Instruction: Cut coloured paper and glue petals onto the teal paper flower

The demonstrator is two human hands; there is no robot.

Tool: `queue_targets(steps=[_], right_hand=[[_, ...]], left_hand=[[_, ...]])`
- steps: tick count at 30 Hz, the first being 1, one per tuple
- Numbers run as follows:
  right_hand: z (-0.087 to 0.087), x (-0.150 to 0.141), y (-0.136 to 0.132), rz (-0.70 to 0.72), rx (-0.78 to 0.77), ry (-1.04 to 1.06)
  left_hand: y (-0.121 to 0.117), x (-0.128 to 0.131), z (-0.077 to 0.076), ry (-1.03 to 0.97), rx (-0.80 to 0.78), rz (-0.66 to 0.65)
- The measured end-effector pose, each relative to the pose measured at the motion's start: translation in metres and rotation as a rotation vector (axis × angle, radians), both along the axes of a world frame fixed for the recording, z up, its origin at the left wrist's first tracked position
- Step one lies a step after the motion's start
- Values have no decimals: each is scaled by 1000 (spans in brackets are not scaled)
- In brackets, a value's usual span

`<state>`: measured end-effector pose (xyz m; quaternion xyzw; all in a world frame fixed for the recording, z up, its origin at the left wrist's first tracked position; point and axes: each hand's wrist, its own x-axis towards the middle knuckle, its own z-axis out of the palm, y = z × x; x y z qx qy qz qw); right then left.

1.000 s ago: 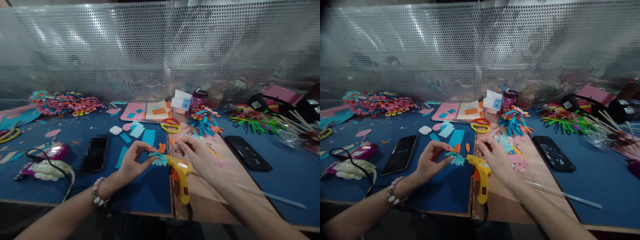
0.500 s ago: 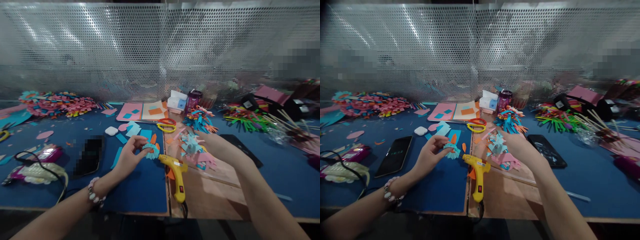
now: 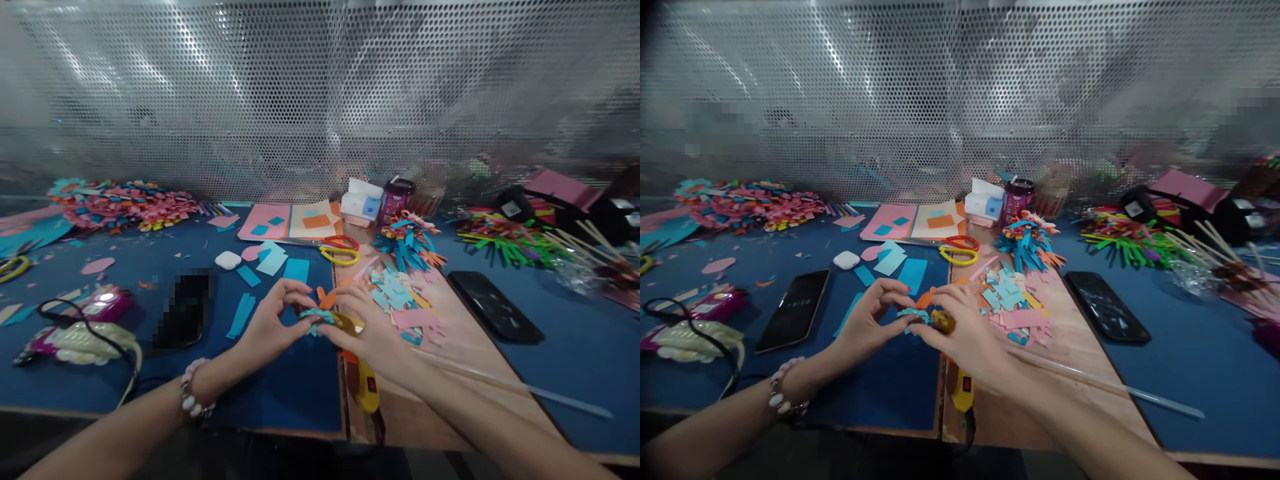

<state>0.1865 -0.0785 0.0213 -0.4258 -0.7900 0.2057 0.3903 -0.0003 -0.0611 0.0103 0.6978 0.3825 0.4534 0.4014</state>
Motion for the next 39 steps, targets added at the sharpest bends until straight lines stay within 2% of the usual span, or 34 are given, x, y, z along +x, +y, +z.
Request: queue_targets(steps=[8,14,18,22,25,29,34,39], right_hand=[[1,-8,-8,-42,-55,183],[7,-9,-15,-42,-78,178],[17,-8,-25,-1,-56,132],[31,-7,-39,98,7,119],[41,-7,-44,179,79,75],[49,-6,-46,190,156,-15],[46,5,-54,136,179,-35],[34,23,-65,42,188,-122]], left_hand=[[-3,1,-1,-45,-22,-14],[-4,-1,0,110,95,-18],[-6,-6,7,176,175,-217],[-11,-9,15,138,324,-427],[-14,-13,17,128,373,-495],[-16,-21,17,106,413,-551],[-16,-25,23,164,340,-587],[-17,-26,33,156,349,-514]])
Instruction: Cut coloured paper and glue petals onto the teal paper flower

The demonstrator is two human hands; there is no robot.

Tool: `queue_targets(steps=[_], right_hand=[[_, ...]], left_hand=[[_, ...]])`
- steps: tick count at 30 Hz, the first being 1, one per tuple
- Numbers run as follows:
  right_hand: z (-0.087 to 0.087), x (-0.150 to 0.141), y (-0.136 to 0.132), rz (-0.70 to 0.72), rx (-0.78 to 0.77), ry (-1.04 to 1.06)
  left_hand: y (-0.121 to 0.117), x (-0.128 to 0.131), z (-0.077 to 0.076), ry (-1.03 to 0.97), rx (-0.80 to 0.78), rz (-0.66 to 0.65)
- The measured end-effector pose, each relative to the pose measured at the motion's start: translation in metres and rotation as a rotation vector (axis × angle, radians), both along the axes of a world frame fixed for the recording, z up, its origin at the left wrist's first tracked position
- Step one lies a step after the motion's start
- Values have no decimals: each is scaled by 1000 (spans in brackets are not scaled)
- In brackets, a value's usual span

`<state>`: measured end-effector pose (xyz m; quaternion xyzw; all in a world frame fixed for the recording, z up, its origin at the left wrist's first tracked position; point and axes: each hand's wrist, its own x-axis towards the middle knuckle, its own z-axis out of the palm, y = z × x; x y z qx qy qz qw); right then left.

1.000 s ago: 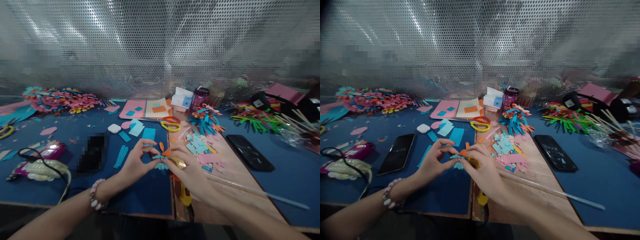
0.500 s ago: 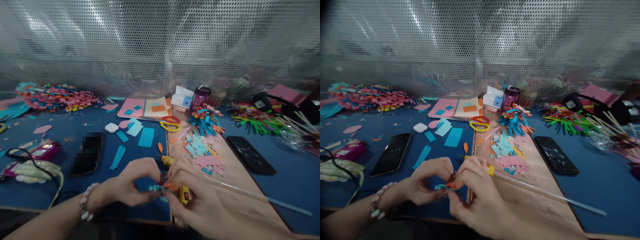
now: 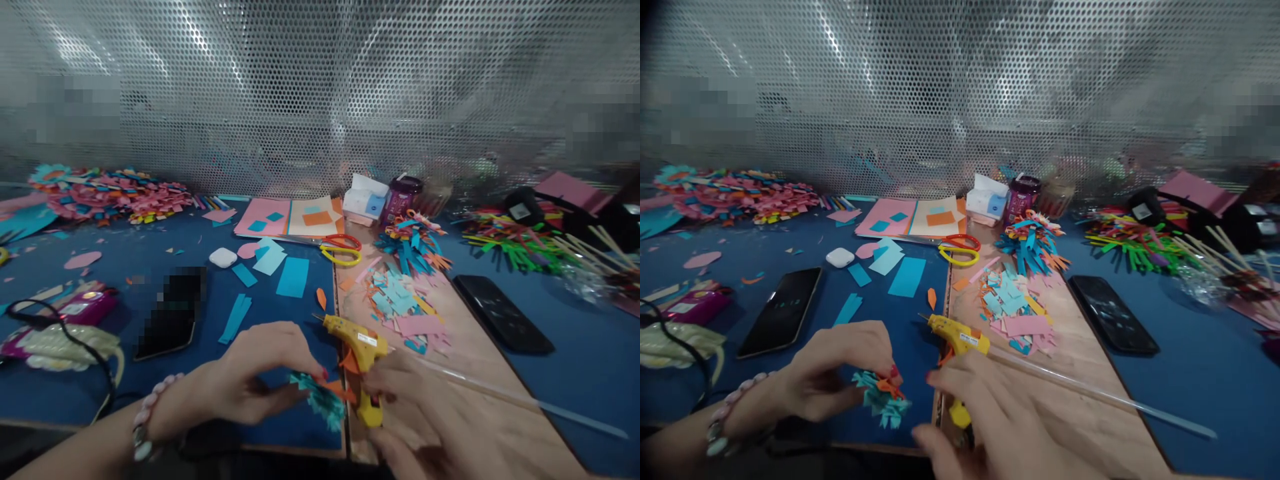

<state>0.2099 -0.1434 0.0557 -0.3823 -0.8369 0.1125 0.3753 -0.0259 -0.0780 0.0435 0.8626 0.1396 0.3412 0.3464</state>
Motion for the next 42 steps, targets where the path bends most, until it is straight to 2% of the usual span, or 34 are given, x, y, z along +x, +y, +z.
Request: queue_targets(steps=[2,3,5,7,10,12,15,18,21,24,26,29,31,33,36,38,40,42], right_hand=[[-11,6,-2,-59,37,-167],[-19,8,-2,-133,65,-269],[-36,12,-2,-386,107,-444],[-51,13,0,-533,18,-541],[-62,9,3,-571,-135,-552],[-61,3,6,-546,-198,-526],[-57,-8,7,-520,-258,-510],[-59,-14,5,-587,-296,-483],[-63,-11,-1,-732,-338,-357],[-64,-3,-7,-856,-338,-65],[-63,3,-9,-811,-386,253],[-64,8,-10,-643,-499,727],[-68,7,-10,-559,-574,942],[-75,4,-10,-478,-654,1112],[-82,-1,-10,-360,-748,1274],[-84,-4,-11,-306,-773,1284],[-84,-5,-10,-307,-785,1235],[-84,-4,-9,-371,-772,1188]], left_hand=[[-3,-2,4,22,6,14],[-5,-2,6,32,12,5],[-11,-4,9,38,31,-19],[-18,-5,11,34,57,-50],[-25,-5,11,56,89,-65],[-24,-5,7,104,49,49],[-15,-9,-4,231,-126,365],[-1,-15,-17,369,-245,510],[11,-18,-28,411,-228,557],[20,-15,-33,422,-199,582],[24,-9,-34,419,-209,600],[27,0,-36,390,-342,580],[26,5,-37,358,-417,579],[22,8,-38,359,-398,628],[16,7,-33,504,-199,711],[17,5,-25,654,-33,754],[26,3,-17,774,51,786],[42,5,-10,836,65,777]])
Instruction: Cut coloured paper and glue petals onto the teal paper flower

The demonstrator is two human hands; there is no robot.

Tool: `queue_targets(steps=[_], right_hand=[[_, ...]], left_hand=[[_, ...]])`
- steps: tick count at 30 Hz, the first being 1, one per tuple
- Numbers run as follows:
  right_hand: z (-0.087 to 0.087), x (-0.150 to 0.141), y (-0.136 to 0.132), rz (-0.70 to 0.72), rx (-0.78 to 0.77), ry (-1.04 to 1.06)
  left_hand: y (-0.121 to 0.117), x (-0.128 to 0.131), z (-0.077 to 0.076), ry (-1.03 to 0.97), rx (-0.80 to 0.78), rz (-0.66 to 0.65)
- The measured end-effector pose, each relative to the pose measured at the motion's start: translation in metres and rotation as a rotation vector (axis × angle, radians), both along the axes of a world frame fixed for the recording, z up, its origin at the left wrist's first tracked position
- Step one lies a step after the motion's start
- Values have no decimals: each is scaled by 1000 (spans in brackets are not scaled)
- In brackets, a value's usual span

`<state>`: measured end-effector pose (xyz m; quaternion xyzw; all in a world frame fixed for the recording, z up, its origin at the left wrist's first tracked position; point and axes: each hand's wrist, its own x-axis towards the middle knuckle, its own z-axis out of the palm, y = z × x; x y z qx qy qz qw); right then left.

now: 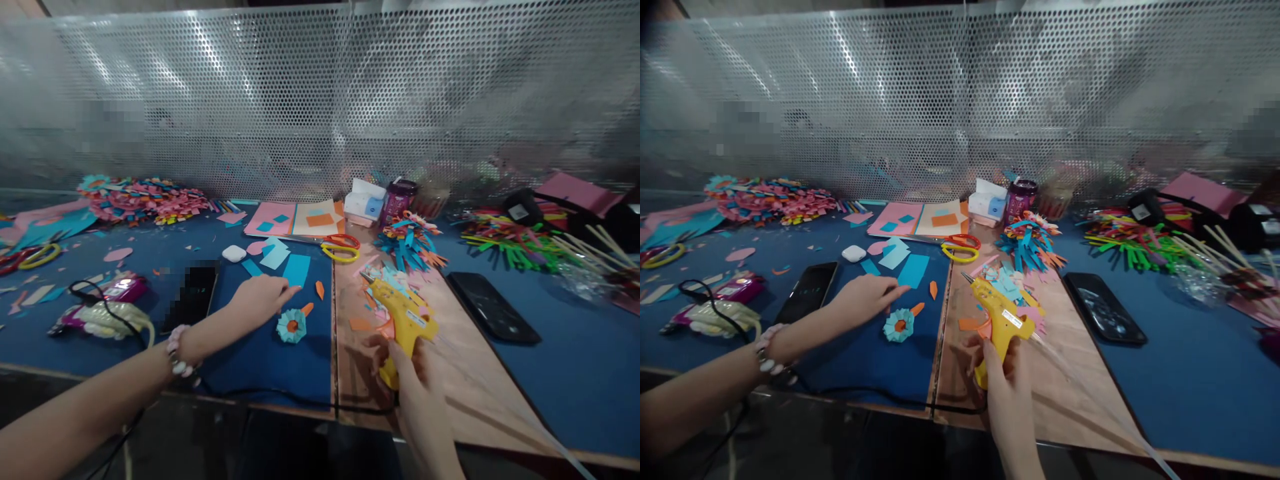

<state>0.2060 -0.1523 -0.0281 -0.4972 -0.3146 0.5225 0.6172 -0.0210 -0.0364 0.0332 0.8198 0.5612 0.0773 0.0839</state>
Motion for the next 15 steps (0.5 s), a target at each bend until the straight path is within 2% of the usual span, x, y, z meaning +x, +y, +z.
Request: queue_targets(steps=[2,5,7,11,15], right_hand=[[-1,1,2,-47,-8,-45],[-2,3,4,-50,4,-65],[-1,3,3,-55,7,-42],[2,3,1,-102,20,26],[0,3,-1,-176,59,51]], left_hand=[[21,5,1,0,-34,-92],[54,16,-6,-36,74,-472],[69,23,-15,-16,95,-615],[80,27,-26,-73,39,-639],[71,25,-26,-253,-56,-559]])
